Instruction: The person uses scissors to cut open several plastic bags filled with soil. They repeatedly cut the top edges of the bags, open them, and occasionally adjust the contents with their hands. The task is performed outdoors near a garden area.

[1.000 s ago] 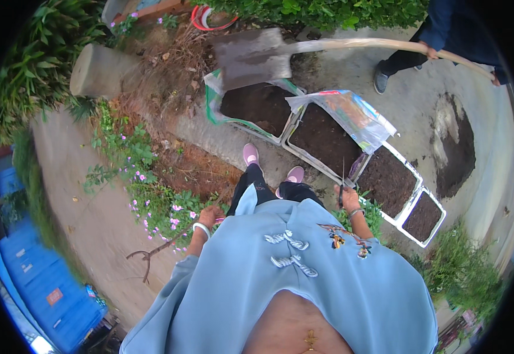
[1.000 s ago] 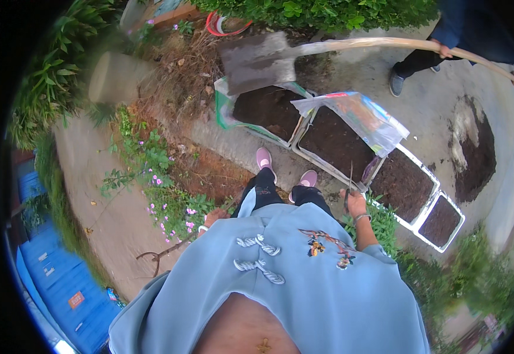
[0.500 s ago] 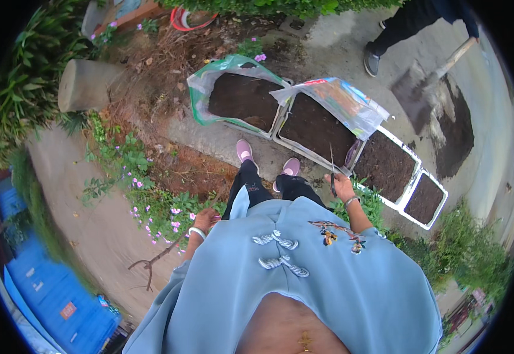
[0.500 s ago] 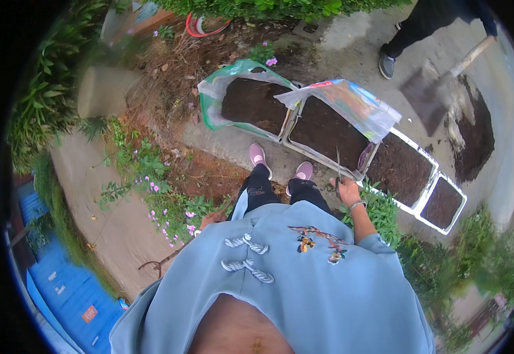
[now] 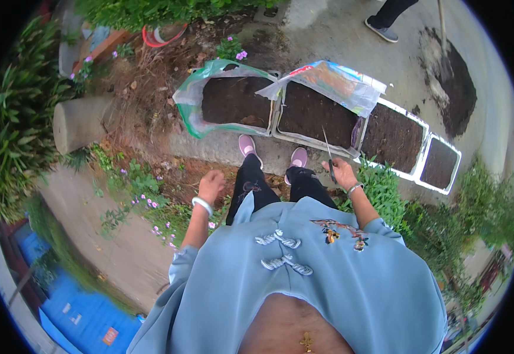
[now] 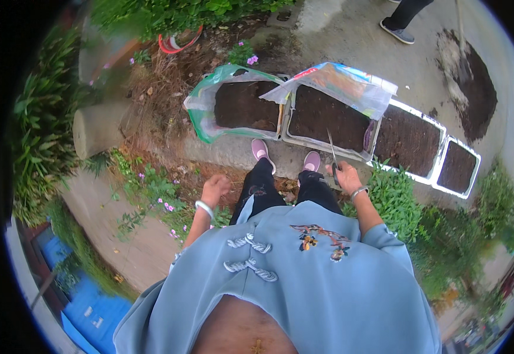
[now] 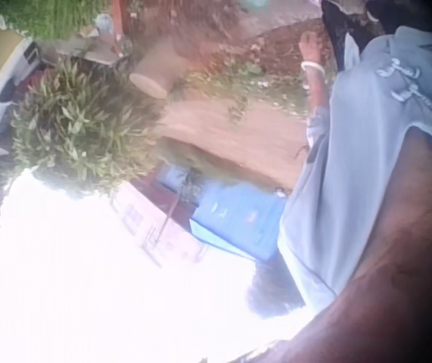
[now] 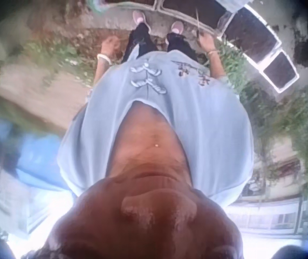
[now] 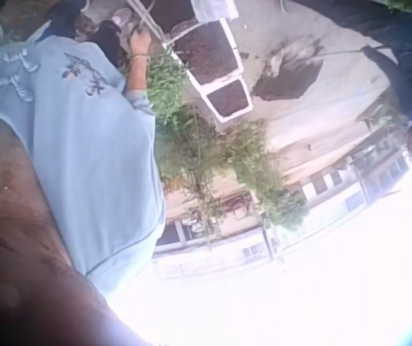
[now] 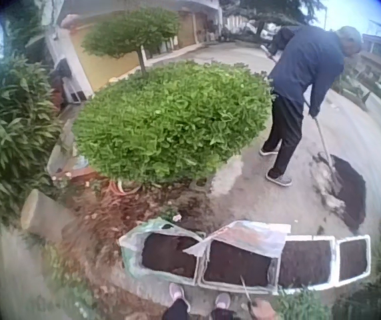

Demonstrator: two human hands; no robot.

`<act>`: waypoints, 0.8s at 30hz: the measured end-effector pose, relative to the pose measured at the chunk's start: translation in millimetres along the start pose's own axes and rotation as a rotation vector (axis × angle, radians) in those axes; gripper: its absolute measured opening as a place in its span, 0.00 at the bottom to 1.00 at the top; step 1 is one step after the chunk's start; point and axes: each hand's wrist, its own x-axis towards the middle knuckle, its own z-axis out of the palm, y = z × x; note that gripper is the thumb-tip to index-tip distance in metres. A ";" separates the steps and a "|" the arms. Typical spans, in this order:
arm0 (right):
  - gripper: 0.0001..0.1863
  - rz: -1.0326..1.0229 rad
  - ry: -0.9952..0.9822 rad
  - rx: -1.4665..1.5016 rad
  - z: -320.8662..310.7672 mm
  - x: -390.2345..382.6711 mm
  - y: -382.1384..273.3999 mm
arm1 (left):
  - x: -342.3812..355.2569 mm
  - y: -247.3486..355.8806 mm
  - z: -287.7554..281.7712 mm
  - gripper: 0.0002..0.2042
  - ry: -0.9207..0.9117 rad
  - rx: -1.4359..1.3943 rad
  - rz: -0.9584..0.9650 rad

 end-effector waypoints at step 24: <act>0.23 0.268 -0.011 1.180 85.0 -8.6 -37.1 | 240.2 244.7 266.0 0.23 -0.196 1.328 0.546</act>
